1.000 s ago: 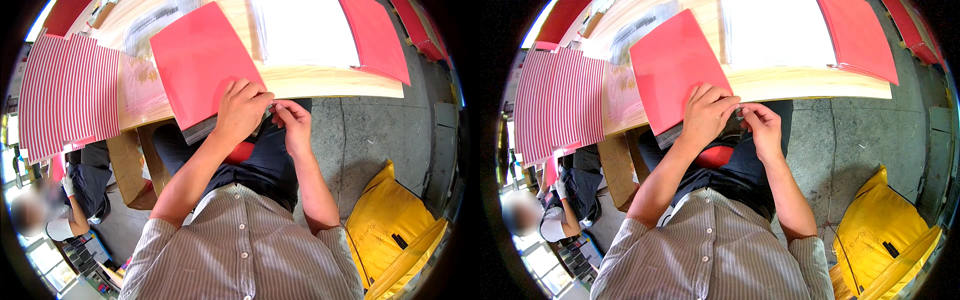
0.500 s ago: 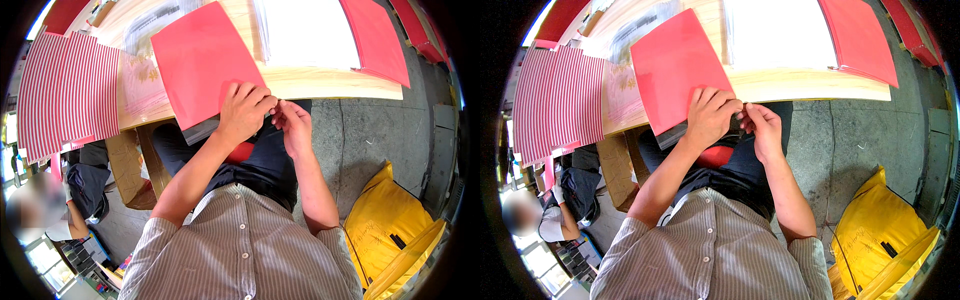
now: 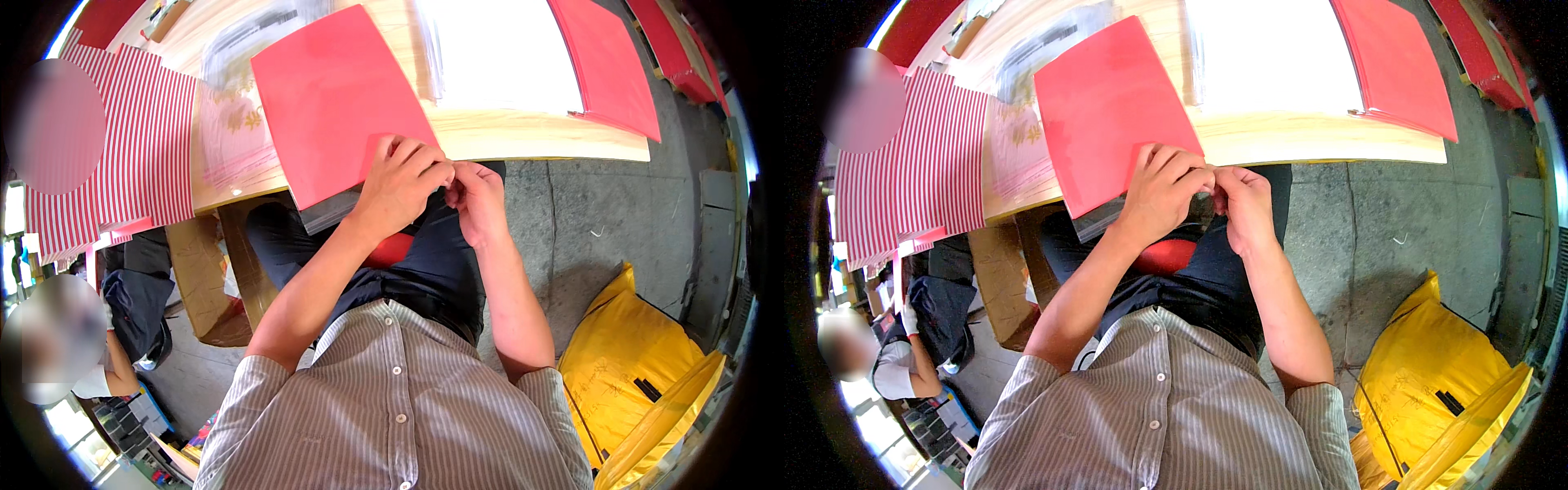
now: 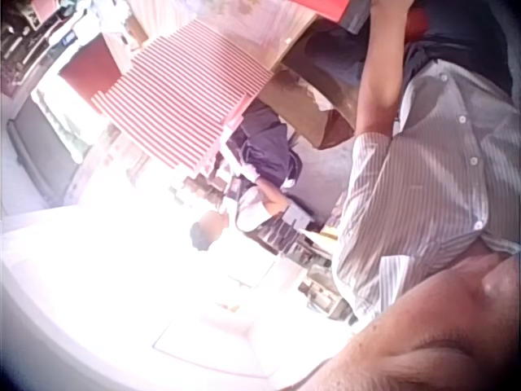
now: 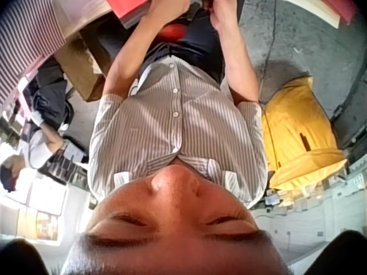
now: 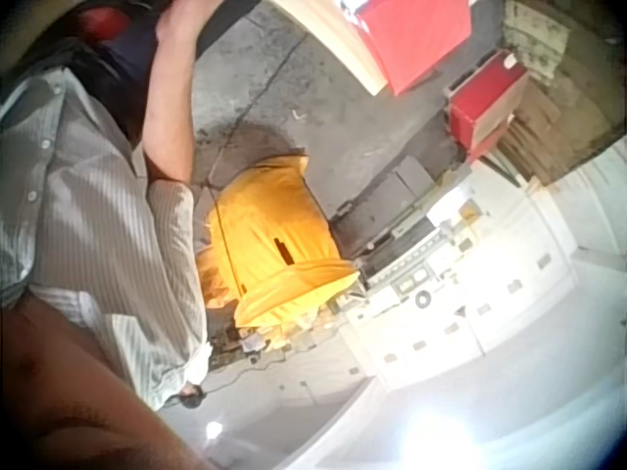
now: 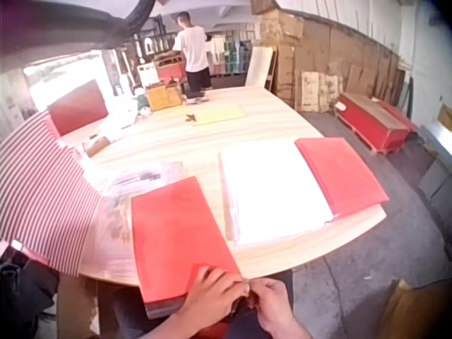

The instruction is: The person sits at a table and repeatedly inserts red and white sheets of paper into clear plastic sleeves. They seal the sleeves and place the finished units into a growing stack on the table. The process is repetitive, alternating between red and white paper types.

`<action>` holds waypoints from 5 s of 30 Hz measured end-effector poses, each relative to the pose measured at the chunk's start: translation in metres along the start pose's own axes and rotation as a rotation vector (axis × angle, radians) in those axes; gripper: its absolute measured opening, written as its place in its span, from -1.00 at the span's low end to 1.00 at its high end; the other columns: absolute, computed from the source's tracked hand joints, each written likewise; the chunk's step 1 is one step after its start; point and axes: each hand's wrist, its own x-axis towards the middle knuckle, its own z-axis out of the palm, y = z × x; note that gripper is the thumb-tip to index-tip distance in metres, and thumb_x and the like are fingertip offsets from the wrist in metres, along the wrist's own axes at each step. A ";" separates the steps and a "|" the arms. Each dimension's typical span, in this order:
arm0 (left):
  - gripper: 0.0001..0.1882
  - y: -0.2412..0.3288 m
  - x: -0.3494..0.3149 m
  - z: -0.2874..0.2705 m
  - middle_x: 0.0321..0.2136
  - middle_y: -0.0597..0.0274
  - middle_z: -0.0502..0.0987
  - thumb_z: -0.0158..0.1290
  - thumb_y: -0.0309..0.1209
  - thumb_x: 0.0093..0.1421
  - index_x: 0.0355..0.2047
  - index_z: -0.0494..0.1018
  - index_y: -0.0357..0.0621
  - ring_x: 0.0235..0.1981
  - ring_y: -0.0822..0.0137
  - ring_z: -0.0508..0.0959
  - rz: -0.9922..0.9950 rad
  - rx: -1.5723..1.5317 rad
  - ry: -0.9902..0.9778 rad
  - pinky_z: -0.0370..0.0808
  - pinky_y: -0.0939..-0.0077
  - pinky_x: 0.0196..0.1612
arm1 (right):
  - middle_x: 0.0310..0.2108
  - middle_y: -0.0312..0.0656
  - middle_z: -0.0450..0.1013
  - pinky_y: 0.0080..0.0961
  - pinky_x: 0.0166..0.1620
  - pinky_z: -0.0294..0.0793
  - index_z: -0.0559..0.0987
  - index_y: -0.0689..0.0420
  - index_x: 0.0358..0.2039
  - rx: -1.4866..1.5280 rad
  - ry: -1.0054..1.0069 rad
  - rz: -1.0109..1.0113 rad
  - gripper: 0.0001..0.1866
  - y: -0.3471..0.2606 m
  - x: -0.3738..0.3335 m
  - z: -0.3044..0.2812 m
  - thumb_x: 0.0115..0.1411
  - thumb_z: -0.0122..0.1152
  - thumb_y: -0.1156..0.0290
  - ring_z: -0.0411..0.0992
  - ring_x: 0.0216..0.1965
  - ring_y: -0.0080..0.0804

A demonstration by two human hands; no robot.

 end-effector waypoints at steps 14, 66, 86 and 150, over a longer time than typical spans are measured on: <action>-0.79 0.021 -0.185 -0.099 -0.46 0.21 0.44 -0.04 -0.78 0.08 -0.37 0.36 -0.19 -0.37 0.28 0.51 -0.657 -0.822 -0.141 0.45 0.42 -0.24 | -0.60 -0.36 0.38 -0.64 -0.53 0.16 0.60 0.21 -0.42 -0.082 0.038 0.004 -0.88 -0.004 -0.006 0.006 0.22 0.26 0.45 0.23 -0.61 -0.63; -0.63 -0.040 -0.145 -0.094 0.03 0.15 0.52 0.23 -0.39 0.02 -0.10 0.57 -0.04 0.13 0.16 0.47 -0.112 0.377 0.107 0.36 0.16 0.23 | 0.09 -0.23 0.45 -0.17 0.14 0.32 0.62 0.06 -0.12 -1.597 -0.421 -1.432 -0.62 -0.029 0.008 0.028 -0.02 0.35 0.59 0.38 0.17 -0.21; -0.85 -0.032 -0.108 -0.106 -0.32 0.25 0.65 0.27 -0.48 0.05 -0.32 0.62 -0.16 -0.10 0.18 0.62 -0.325 0.140 0.197 0.52 0.31 0.01 | -0.18 -0.25 0.62 -0.30 0.09 0.35 0.65 0.15 -0.39 -1.211 -0.466 -1.130 -0.88 -0.034 0.019 0.036 0.03 0.42 0.52 0.52 0.00 -0.27; -0.56 -0.005 -0.097 -0.098 0.09 0.15 0.51 0.24 -0.34 0.07 -0.01 0.54 -0.13 0.17 0.18 0.44 -0.203 0.206 0.000 0.30 0.17 0.26 | 0.06 -0.08 0.50 -0.08 0.22 0.35 0.58 0.20 -0.05 -1.352 -0.348 -1.431 -0.53 0.000 -0.014 0.065 -0.07 0.22 0.63 0.40 0.19 -0.06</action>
